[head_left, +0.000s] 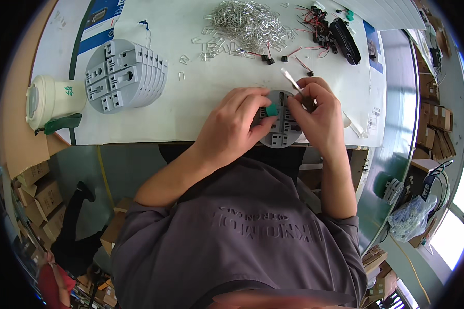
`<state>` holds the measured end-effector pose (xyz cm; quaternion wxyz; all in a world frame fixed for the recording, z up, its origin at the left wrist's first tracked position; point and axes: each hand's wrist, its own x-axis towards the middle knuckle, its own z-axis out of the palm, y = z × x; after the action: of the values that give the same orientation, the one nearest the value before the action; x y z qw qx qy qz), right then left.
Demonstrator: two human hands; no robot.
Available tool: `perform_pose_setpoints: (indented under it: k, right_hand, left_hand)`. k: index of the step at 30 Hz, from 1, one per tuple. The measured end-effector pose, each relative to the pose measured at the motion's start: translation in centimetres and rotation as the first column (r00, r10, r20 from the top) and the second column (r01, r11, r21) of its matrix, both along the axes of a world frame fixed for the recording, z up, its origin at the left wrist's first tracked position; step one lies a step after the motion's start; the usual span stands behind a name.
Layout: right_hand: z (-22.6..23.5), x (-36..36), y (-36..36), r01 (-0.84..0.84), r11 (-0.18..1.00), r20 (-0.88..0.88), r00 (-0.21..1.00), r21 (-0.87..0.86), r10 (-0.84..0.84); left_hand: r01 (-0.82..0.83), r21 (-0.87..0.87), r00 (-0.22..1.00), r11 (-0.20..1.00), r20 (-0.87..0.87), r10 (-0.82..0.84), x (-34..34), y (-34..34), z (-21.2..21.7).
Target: Assembling small electronic components into a circular plastic base using a precision tool.
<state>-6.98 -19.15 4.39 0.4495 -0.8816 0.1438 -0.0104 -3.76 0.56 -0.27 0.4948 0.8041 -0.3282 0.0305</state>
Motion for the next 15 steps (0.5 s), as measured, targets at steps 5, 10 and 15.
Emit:
perform_pose_setpoints:
  k: [5,10,15]
  right_hand:
    - [-0.1,-0.4,-0.5,-0.021,1.0,0.012,1.0,-0.019,0.021]
    - [-0.5,-1.1,-1.1,-0.092,0.983,0.153,0.981,-0.159,0.116]
    - [-1.8,-2.2,-2.0,-0.224,0.903,0.271,0.903,-0.367,0.334]
  left_hand:
    - [0.017,0.011,1.0,1.0,-0.004,-0.017,0.4,0.1,0.3]
    - [0.045,0.035,0.999,0.998,-0.008,-0.044,1.5,1.0,0.8]
    - [0.082,0.061,0.997,0.995,-0.01,-0.082,2.3,1.6,1.2]
